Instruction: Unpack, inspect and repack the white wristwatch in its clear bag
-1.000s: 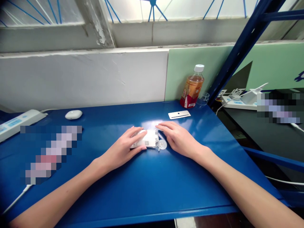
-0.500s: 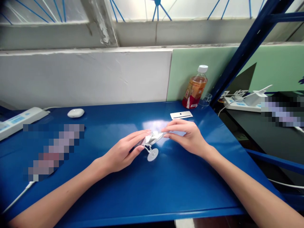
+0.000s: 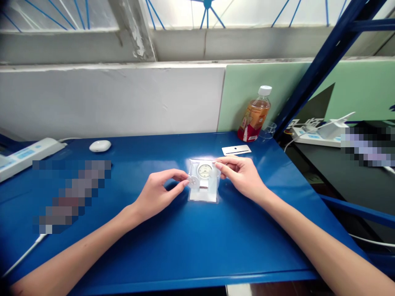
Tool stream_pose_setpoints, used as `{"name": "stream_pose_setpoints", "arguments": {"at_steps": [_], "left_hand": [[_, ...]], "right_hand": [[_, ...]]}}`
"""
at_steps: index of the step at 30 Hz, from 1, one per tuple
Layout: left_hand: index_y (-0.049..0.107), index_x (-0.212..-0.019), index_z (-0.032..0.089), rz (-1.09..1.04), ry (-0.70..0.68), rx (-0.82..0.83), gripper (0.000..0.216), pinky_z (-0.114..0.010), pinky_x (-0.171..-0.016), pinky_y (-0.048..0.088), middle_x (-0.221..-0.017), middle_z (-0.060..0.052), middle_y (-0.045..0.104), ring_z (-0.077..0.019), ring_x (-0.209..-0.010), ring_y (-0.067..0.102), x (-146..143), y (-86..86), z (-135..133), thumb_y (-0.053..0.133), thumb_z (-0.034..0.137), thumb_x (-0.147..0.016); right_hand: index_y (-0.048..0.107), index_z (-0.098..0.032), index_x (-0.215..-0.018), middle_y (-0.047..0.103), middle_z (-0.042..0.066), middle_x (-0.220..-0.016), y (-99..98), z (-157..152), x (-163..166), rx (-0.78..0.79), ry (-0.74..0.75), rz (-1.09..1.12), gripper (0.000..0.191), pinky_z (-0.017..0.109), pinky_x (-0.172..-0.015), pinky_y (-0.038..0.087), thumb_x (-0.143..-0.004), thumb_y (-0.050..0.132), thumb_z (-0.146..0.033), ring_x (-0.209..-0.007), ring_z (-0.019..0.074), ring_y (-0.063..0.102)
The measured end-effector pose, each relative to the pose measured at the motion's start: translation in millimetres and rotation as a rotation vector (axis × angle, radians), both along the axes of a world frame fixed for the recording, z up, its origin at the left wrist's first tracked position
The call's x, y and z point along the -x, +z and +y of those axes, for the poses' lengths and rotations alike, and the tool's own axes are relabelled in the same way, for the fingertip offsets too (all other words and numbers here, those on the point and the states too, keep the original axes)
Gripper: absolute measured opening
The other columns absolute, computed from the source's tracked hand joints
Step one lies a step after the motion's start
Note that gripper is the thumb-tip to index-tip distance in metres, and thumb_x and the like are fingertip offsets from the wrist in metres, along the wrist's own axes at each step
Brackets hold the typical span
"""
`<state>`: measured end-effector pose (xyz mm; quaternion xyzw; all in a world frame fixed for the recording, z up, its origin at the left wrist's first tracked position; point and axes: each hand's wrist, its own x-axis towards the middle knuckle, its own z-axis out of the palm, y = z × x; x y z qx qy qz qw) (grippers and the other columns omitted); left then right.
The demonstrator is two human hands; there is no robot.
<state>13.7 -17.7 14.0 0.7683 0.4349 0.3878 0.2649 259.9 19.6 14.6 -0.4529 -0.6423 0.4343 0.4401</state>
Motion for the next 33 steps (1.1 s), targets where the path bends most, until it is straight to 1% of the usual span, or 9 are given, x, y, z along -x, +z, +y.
{"name": "stream_pose_setpoints", "arguments": {"at_steps": [4, 9, 13, 17, 21, 24, 27, 30, 33], "left_hand": [[0.067, -0.086, 0.020, -0.028, 0.033, 0.138, 0.006, -0.024, -0.071, 0.053, -0.081, 0.001, 0.073, -0.0132, -0.073, 0.068, 1, 3.2, 2, 0.063, 0.022, -0.090], [0.067, -0.085, 0.019, 0.066, 0.136, 0.267, 0.008, -0.025, -0.063, 0.050, -0.077, 0.000, 0.071, -0.0151, -0.069, 0.066, 11, 4.9, 11, 0.061, 0.025, -0.087], [0.070, -0.094, 0.020, 0.162, 0.151, 0.313, 0.014, -0.026, -0.061, 0.048, -0.075, 0.000, 0.072, -0.0155, -0.066, 0.065, 18, 4.2, 15, 0.060, 0.024, -0.085], [0.070, -0.097, 0.020, 0.282, 0.137, 0.304, 0.017, -0.027, -0.061, 0.047, -0.074, 0.001, 0.071, -0.0164, -0.065, 0.064, 17, 7.4, 11, 0.059, 0.027, -0.086], [0.068, -0.111, 0.020, 0.515, 0.201, 0.256, 0.032, -0.032, -0.066, 0.049, -0.092, -0.005, 0.073, -0.0228, -0.079, 0.067, 23, 18.6, 9, 0.053, 0.039, -0.091], [0.064, -0.123, 0.017, 0.699, 0.338, 0.169, 0.046, -0.042, -0.085, 0.049, -0.114, -0.012, 0.070, -0.0299, -0.099, 0.066, 38, 28.4, 15, 0.048, 0.049, -0.093], [0.061, -0.124, 0.017, 0.845, 0.535, 0.233, 0.049, -0.061, -0.106, 0.030, -0.109, -0.013, 0.072, -0.0352, -0.104, 0.066, 61, 34.2, 29, 0.043, 0.051, -0.094], [0.062, -0.123, 0.018, 0.888, 0.695, 0.394, 0.056, -0.069, -0.102, 0.028, -0.099, -0.015, 0.074, -0.0423, -0.105, 0.065, 88, 33.3, 43, 0.040, 0.059, -0.092], [0.060, -0.125, 0.015, 0.856, 0.797, 0.455, 0.067, -0.060, -0.087, 0.046, -0.106, -0.021, 0.072, -0.0466, -0.105, 0.064, 110, 28.1, 51, 0.037, 0.067, -0.089]], "right_hand": [[0.074, -0.015, -0.099, 0.072, 0.006, -0.080, -6.8, 4, -1, 0.068, 0.074, -0.060, 0.031, 0.028, -0.056, 0.050, -0.084, 0.069, -0.042, -0.058, 0.0134, 0.058], [0.073, -0.016, -0.104, 0.073, 0.007, -0.084, -15.8, 8, -1, 0.049, 0.064, -0.209, 0.034, 0.030, -0.056, 0.049, -0.087, 0.064, -0.044, -0.062, 0.0164, 0.059], [0.072, -0.018, -0.102, 0.073, 0.006, -0.085, -23.2, 9, -2, -0.051, 0.034, -0.366, 0.028, 0.033, -0.063, 0.050, -0.089, 0.060, -0.040, -0.069, 0.0191, 0.062], [0.070, -0.017, -0.104, 0.069, 0.006, -0.084, -22.8, 8, -3, -0.219, 0.038, -0.530, 0.025, 0.033, -0.063, 0.051, -0.093, 0.056, -0.035, -0.065, 0.0173, 0.060], [0.065, -0.015, -0.115, 0.065, 0.009, -0.094, -17.7, 6, -7, -0.352, 0.092, -0.648, 0.032, 0.036, -0.068, 0.055, -0.096, 0.052, -0.037, -0.071, 0.0190, 0.063], [0.061, -0.017, -0.123, 0.062, 0.014, -0.116, -16.3, 5, -9, -0.475, 0.154, -0.691, 0.036, 0.043, -0.088, 0.055, -0.096, 0.052, -0.039, -0.101, 0.0261, 0.064], [0.058, -0.018, -0.127, 0.057, 0.016, -0.129, -18.0, 4, -10, -0.560, 0.238, -0.725, 0.038, 0.048, -0.100, 0.050, -0.095, 0.054, -0.039, -0.119, 0.0305, 0.056], [0.053, -0.019, -0.134, 0.055, 0.017, -0.134, -20.4, 3, -11, -0.550, 0.297, -0.736, 0.042, 0.049, -0.102, 0.049, -0.096, 0.053, -0.038, -0.124, 0.0307, 0.053], [0.053, -0.019, -0.134, 0.054, 0.016, -0.135, -21.1, 2, -11, -0.521, 0.306, -0.726, 0.042, 0.049, -0.103, 0.049, -0.097, 0.051, -0.038, -0.124, 0.0303, 0.053]]}}
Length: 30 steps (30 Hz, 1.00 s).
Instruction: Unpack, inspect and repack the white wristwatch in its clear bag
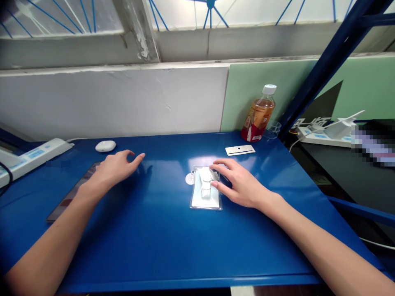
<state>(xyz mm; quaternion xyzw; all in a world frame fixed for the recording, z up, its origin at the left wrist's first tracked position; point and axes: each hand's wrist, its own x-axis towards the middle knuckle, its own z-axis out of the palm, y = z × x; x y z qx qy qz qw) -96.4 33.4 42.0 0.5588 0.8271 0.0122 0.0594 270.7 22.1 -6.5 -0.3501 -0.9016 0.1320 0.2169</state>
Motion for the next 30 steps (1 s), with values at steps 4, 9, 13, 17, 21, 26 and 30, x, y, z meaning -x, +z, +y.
{"name": "stream_pose_setpoints", "arguments": {"at_steps": [4, 9, 13, 17, 21, 26, 30], "left_hand": [[0.064, -0.116, 0.014, -0.001, -0.045, 0.001, 0.071, -0.050, -0.072, 0.051, -0.102, -0.024, 0.072, -0.0463, -0.095, 0.067, 8, -3.5, 0, 0.033, 0.072, -0.088], [0.065, -0.115, 0.016, 0.019, -0.094, -0.047, 0.063, -0.046, -0.070, 0.051, -0.095, -0.019, 0.073, -0.0420, -0.088, 0.069, -13, 0.9, -6, 0.037, 0.067, -0.090], [0.064, -0.117, 0.014, -0.078, -0.304, -0.256, 0.048, -0.043, -0.088, 0.050, -0.101, -0.014, 0.073, -0.0336, -0.098, 0.068, -38, 0.2, -14, 0.043, 0.051, -0.095], [0.056, -0.132, 0.014, -0.273, -0.797, -0.330, 0.049, -0.040, -0.104, 0.044, -0.136, -0.015, 0.058, -0.0285, -0.124, 0.056, -61, -9.1, -28, 0.043, 0.048, -0.099], [0.034, -0.150, 0.013, -0.316, -1.063, -0.171, 0.078, -0.044, -0.116, 0.033, -0.156, -0.018, 0.037, -0.0319, -0.143, 0.035, -78, -21.0, -40, 0.055, 0.059, -0.091], [0.017, -0.157, 0.017, -0.315, -1.087, -0.115, 0.096, -0.053, -0.120, 0.020, -0.161, -0.018, 0.026, -0.0342, -0.150, 0.021, -84, -31.6, -42, 0.057, 0.068, -0.086], [0.017, -0.157, 0.015, -0.316, -1.085, -0.107, 0.100, -0.053, -0.120, 0.019, -0.161, -0.020, 0.026, -0.0348, -0.150, 0.020, -84, -33.8, -40, 0.059, 0.069, -0.084]], "right_hand": [[0.052, -0.021, -0.135, 0.054, 0.016, -0.136, 1.8, -1, 1, 0.028, 0.006, 0.006, 0.043, 0.050, -0.102, 0.050, -0.097, 0.050, -0.038, -0.124, 0.0313, 0.054], [0.050, -0.022, -0.138, 0.054, 0.017, -0.137, 4.4, -2, 2, 0.020, 0.017, -0.002, 0.046, 0.053, -0.102, 0.049, -0.095, 0.052, -0.040, -0.126, 0.0335, 0.053], [0.044, -0.017, -0.143, 0.048, 0.020, -0.145, 6.1, -4, 3, 0.016, 0.046, -0.050, 0.062, 0.053, -0.106, 0.046, -0.091, 0.058, -0.048, -0.133, 0.0349, 0.048], [0.036, -0.015, -0.149, 0.044, 0.020, -0.151, 2.7, -5, 6, 0.034, 0.059, -0.077, 0.074, 0.053, -0.113, 0.039, -0.089, 0.060, -0.052, -0.141, 0.0342, 0.039], [0.029, -0.014, -0.153, 0.037, 0.020, -0.155, -0.5, -6, 6, 0.025, 0.068, -0.083, 0.078, 0.054, -0.115, 0.036, -0.091, 0.059, -0.051, -0.146, 0.0339, 0.031], [0.023, -0.017, -0.156, 0.031, 0.021, -0.158, 11.1, -6, -1, 0.012, 0.079, -0.111, 0.095, 0.058, -0.112, 0.039, -0.083, 0.067, -0.057, -0.144, 0.0394, 0.033], [0.036, -0.013, -0.151, 0.042, 0.023, -0.151, 17.8, -4, -4, 0.012, 0.059, -0.162, 0.091, 0.059, -0.111, 0.039, -0.080, 0.069, -0.059, -0.141, 0.0413, 0.038]]}}
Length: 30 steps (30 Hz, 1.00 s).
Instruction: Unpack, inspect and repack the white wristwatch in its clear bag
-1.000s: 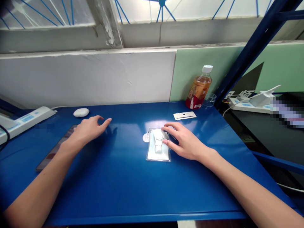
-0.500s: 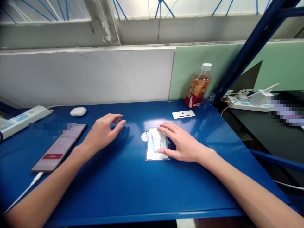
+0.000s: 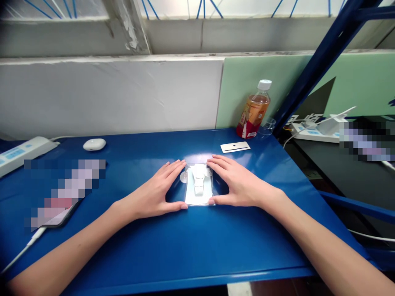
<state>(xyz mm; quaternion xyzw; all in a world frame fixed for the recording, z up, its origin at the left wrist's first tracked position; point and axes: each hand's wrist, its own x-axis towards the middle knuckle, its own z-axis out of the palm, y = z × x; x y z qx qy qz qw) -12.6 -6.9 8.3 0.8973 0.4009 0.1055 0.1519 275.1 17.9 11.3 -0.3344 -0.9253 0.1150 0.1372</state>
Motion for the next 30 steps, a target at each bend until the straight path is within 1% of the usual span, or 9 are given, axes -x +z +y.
{"name": "stream_pose_setpoints", "arguments": {"at_steps": [3, 5, 7, 11, 15, 19, 24, 28, 30], "left_hand": [[0.014, -0.158, 0.016, -0.015, -0.004, -0.007, 0.101, -0.053, -0.120, 0.020, -0.162, -0.019, 0.023, -0.0351, -0.150, 0.020, 1, 0.1, 1, 0.061, 0.067, -0.083], [0.014, -0.158, 0.016, -0.004, -0.011, -0.014, 0.101, -0.053, -0.120, 0.019, -0.162, -0.018, 0.022, -0.0351, -0.150, 0.020, 2, 0.1, 1, 0.061, 0.065, -0.083], [0.015, -0.158, 0.015, 0.012, -0.014, -0.021, 0.099, -0.052, -0.121, 0.019, -0.162, -0.018, 0.023, -0.0344, -0.150, 0.019, 3, 0.0, 1, 0.061, 0.062, -0.084], [0.020, -0.156, 0.011, 0.018, -0.007, -0.016, 0.097, -0.052, -0.120, 0.020, -0.161, -0.020, 0.025, -0.0347, -0.150, 0.020, 4, 0.6, 1, 0.062, 0.059, -0.084], [0.022, -0.156, 0.014, -0.030, 0.006, -0.004, 0.095, -0.054, -0.120, 0.022, -0.160, -0.019, 0.027, -0.0366, -0.149, 0.023, 3, 1.9, 1, 0.064, 0.057, -0.082], [0.023, -0.156, 0.017, -0.043, 0.016, 0.009, 0.097, -0.055, -0.120, 0.021, -0.159, -0.019, 0.030, -0.0367, -0.148, 0.024, 1, 2.3, 1, 0.064, 0.063, -0.082], [0.023, -0.155, 0.017, -0.045, 0.032, 0.009, 0.097, -0.054, -0.120, 0.021, -0.159, -0.019, 0.032, -0.0357, -0.148, 0.025, -1, -0.2, 1, 0.063, 0.067, -0.082], [0.014, -0.157, 0.012, -0.020, 0.044, 0.003, 0.110, -0.053, -0.121, 0.020, -0.162, -0.021, 0.022, -0.0357, -0.150, 0.018, -1, -3.6, 1, 0.061, 0.072, -0.079], [0.013, -0.157, 0.011, -0.002, 0.053, 0.004, 0.113, -0.053, -0.120, 0.020, -0.162, -0.022, 0.018, -0.0363, -0.151, 0.014, -1, -4.0, 1, 0.060, 0.076, -0.077]], "right_hand": [[0.029, -0.015, -0.155, 0.037, 0.020, -0.156, -5.1, 0, 2, 0.050, 0.009, 0.013, 0.091, 0.057, -0.113, 0.039, -0.083, 0.066, -0.057, -0.143, 0.0393, 0.036], [0.022, -0.017, -0.157, 0.031, 0.018, -0.159, -10.4, -1, 4, 0.067, 0.028, 0.031, 0.092, 0.056, -0.115, 0.036, -0.086, 0.064, -0.055, -0.146, 0.0377, 0.030], [0.018, -0.016, -0.158, 0.028, 0.018, -0.161, -14.5, -1, 5, 0.060, 0.032, 0.034, 0.093, 0.056, -0.116, 0.034, -0.086, 0.063, -0.056, -0.148, 0.0365, 0.024], [0.020, -0.014, -0.157, 0.027, 0.020, -0.160, -15.9, 0, 6, 0.040, 0.008, 0.018, 0.095, 0.057, -0.116, 0.032, -0.085, 0.063, -0.059, -0.149, 0.0369, 0.022], [0.022, -0.015, -0.157, 0.030, 0.020, -0.159, -14.6, 1, 4, 0.047, 0.018, 0.033, 0.098, 0.059, -0.115, 0.035, -0.082, 0.066, -0.059, -0.148, 0.0389, 0.025], [0.022, -0.015, -0.157, 0.032, 0.020, -0.158, -16.5, 2, 2, 0.050, 0.011, 0.046, 0.101, 0.058, -0.114, 0.035, -0.080, 0.068, -0.060, -0.147, 0.0390, 0.026], [0.021, -0.015, -0.157, 0.029, 0.020, -0.159, -17.7, 3, 3, 0.046, -0.002, 0.035, 0.105, 0.058, -0.115, 0.034, -0.078, 0.069, -0.062, -0.148, 0.0394, 0.025], [0.024, -0.012, -0.156, 0.027, 0.023, -0.159, -15.5, 4, 2, 0.061, -0.010, 0.007, 0.104, 0.058, -0.116, 0.032, -0.078, 0.068, -0.065, -0.148, 0.0391, 0.023], [0.026, -0.010, -0.155, 0.026, 0.024, -0.160, -14.1, 4, 2, 0.072, -0.017, -0.010, 0.105, 0.058, -0.116, 0.031, -0.077, 0.067, -0.067, -0.149, 0.0385, 0.021]]}}
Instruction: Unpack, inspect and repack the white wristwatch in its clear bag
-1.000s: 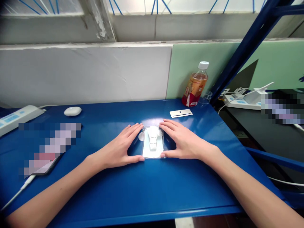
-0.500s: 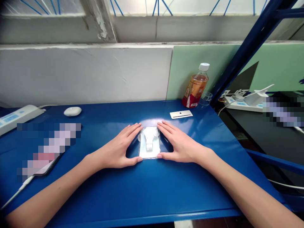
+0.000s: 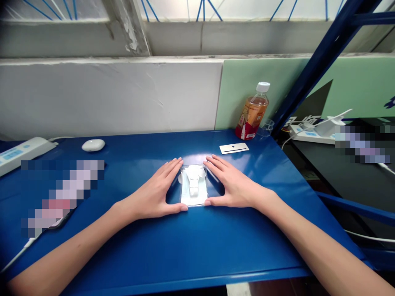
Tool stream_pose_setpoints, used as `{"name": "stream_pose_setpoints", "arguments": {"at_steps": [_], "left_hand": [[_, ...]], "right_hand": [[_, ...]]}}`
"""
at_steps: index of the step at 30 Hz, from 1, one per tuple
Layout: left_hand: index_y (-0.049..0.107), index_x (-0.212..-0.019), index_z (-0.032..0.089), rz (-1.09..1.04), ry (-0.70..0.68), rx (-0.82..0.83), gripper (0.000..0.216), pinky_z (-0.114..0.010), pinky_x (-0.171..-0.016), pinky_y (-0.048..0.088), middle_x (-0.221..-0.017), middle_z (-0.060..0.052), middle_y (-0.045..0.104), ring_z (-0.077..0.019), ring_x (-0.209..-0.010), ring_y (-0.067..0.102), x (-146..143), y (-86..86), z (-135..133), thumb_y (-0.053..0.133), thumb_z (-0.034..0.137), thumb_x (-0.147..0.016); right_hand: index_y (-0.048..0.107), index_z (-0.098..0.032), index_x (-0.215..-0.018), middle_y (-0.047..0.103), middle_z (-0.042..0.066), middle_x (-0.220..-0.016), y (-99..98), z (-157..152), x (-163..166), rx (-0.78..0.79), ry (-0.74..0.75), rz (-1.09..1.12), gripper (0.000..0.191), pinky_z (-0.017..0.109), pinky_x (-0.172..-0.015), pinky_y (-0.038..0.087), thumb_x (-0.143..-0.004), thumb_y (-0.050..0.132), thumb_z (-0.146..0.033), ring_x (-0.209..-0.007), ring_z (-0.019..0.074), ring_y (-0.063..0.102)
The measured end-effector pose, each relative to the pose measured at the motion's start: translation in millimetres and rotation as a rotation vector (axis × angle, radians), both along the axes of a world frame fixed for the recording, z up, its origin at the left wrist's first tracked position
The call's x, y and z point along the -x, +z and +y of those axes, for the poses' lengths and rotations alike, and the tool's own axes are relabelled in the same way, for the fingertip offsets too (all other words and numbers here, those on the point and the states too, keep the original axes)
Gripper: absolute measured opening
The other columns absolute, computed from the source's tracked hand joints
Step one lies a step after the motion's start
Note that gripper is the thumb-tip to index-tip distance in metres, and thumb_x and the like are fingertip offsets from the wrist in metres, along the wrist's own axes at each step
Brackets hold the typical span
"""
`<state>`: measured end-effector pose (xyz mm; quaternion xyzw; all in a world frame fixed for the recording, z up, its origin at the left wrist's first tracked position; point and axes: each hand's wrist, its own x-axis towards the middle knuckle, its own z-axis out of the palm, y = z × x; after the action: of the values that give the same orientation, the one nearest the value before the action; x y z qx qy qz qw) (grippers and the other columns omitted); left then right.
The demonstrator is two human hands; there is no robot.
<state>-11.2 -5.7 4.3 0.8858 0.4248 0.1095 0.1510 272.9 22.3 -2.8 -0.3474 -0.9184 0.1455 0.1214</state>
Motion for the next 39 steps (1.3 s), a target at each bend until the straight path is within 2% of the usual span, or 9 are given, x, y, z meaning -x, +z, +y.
{"name": "stream_pose_setpoints", "arguments": {"at_steps": [12, 16, 20, 24, 27, 30, 32, 34, 39], "left_hand": [[0.026, -0.153, 0.011, 0.018, 0.033, 0.018, 0.109, -0.054, -0.118, 0.025, -0.160, -0.024, 0.025, -0.0388, -0.149, 0.020, 2, 2.4, 0, 0.061, 0.078, -0.075], [0.020, -0.155, 0.010, 0.047, 0.035, 0.009, 0.109, -0.051, -0.118, 0.028, -0.161, -0.023, 0.023, -0.0359, -0.149, 0.023, 6, 3.9, 2, 0.058, 0.076, -0.078], [0.024, -0.155, 0.008, 0.077, 0.048, -0.001, 0.099, -0.048, -0.116, 0.033, -0.160, -0.022, 0.027, -0.0342, -0.146, 0.031, 11, 9.9, 2, 0.058, 0.068, -0.084], [0.037, -0.149, 0.010, 0.068, 0.045, -0.029, 0.077, -0.048, -0.115, 0.036, -0.157, -0.020, 0.034, -0.0341, -0.143, 0.036, 15, 12.2, 4, 0.057, 0.055, -0.090], [0.049, -0.141, 0.011, 0.026, 0.060, -0.080, 0.058, -0.050, -0.114, 0.037, -0.154, -0.019, 0.040, -0.0345, -0.144, 0.035, 18, 9.0, 7, 0.054, 0.045, -0.094], [0.055, -0.135, 0.011, -0.015, 0.107, -0.138, 0.047, -0.051, -0.114, 0.037, -0.149, -0.019, 0.047, -0.0327, -0.143, 0.036, 20, 5.8, 10, 0.047, 0.040, -0.099], [0.056, -0.134, 0.010, -0.014, 0.121, -0.144, 0.052, -0.052, -0.114, 0.036, -0.147, -0.020, 0.048, -0.0330, -0.143, 0.036, 21, 5.7, 11, 0.047, 0.047, -0.098], [0.056, -0.135, 0.009, 0.004, 0.106, -0.117, 0.064, -0.053, -0.114, 0.036, -0.149, -0.020, 0.047, -0.0351, -0.144, 0.034, 19, 6.9, 10, 0.053, 0.058, -0.093], [0.047, -0.144, 0.012, 0.041, 0.040, -0.034, 0.083, -0.054, -0.113, 0.036, -0.152, -0.019, 0.043, -0.0371, -0.145, 0.031, 18, 10.4, 7, 0.060, 0.068, -0.084]], "right_hand": [[0.027, -0.010, -0.154, 0.026, 0.025, -0.160, 0.5, 1, -1, -0.014, -0.009, -0.011, 0.104, 0.058, -0.116, 0.032, -0.077, 0.066, -0.068, -0.149, 0.0388, 0.021], [0.036, -0.011, -0.149, 0.034, 0.022, -0.157, 1.0, 1, -1, -0.066, -0.030, 0.009, 0.083, 0.058, -0.115, 0.035, -0.087, 0.060, -0.060, -0.148, 0.0374, 0.026], [0.056, -0.015, -0.132, 0.053, 0.018, -0.143, 0.7, 4, 0, -0.137, -0.092, 0.085, 0.047, 0.055, -0.113, 0.039, -0.095, 0.054, -0.044, -0.142, 0.0339, 0.037], [0.065, -0.018, -0.111, 0.065, 0.015, -0.123, 0.9, 5, 1, -0.194, -0.118, 0.182, 0.025, 0.050, -0.105, 0.048, -0.095, 0.056, -0.035, -0.126, 0.0310, 0.055], [0.068, -0.019, -0.090, 0.067, 0.012, -0.113, 3.3, 2, 3, -0.203, -0.133, 0.239, 0.016, 0.047, -0.095, 0.054, -0.094, 0.057, -0.032, -0.111, 0.0284, 0.063], [0.065, -0.020, -0.074, 0.069, 0.010, -0.106, 5.7, 0, 4, -0.194, -0.123, 0.278, 0.022, 0.043, -0.087, 0.056, -0.093, 0.059, -0.031, -0.099, 0.0256, 0.067], [0.067, -0.021, -0.080, 0.069, 0.010, -0.107, 6.2, 0, 4, -0.186, -0.121, 0.280, 0.017, 0.042, -0.088, 0.056, -0.092, 0.060, -0.031, -0.099, 0.0250, 0.067], [0.068, -0.020, -0.101, 0.068, 0.011, -0.114, 5.7, 2, 2, -0.167, -0.123, 0.258, 0.017, 0.043, -0.093, 0.055, -0.092, 0.060, -0.033, -0.106, 0.0261, 0.065], [0.041, -0.017, -0.146, 0.045, 0.016, -0.150, 4.1, 5, -3, -0.077, -0.063, 0.132, 0.063, 0.049, -0.112, 0.041, -0.092, 0.059, -0.044, -0.138, 0.0306, 0.044]]}}
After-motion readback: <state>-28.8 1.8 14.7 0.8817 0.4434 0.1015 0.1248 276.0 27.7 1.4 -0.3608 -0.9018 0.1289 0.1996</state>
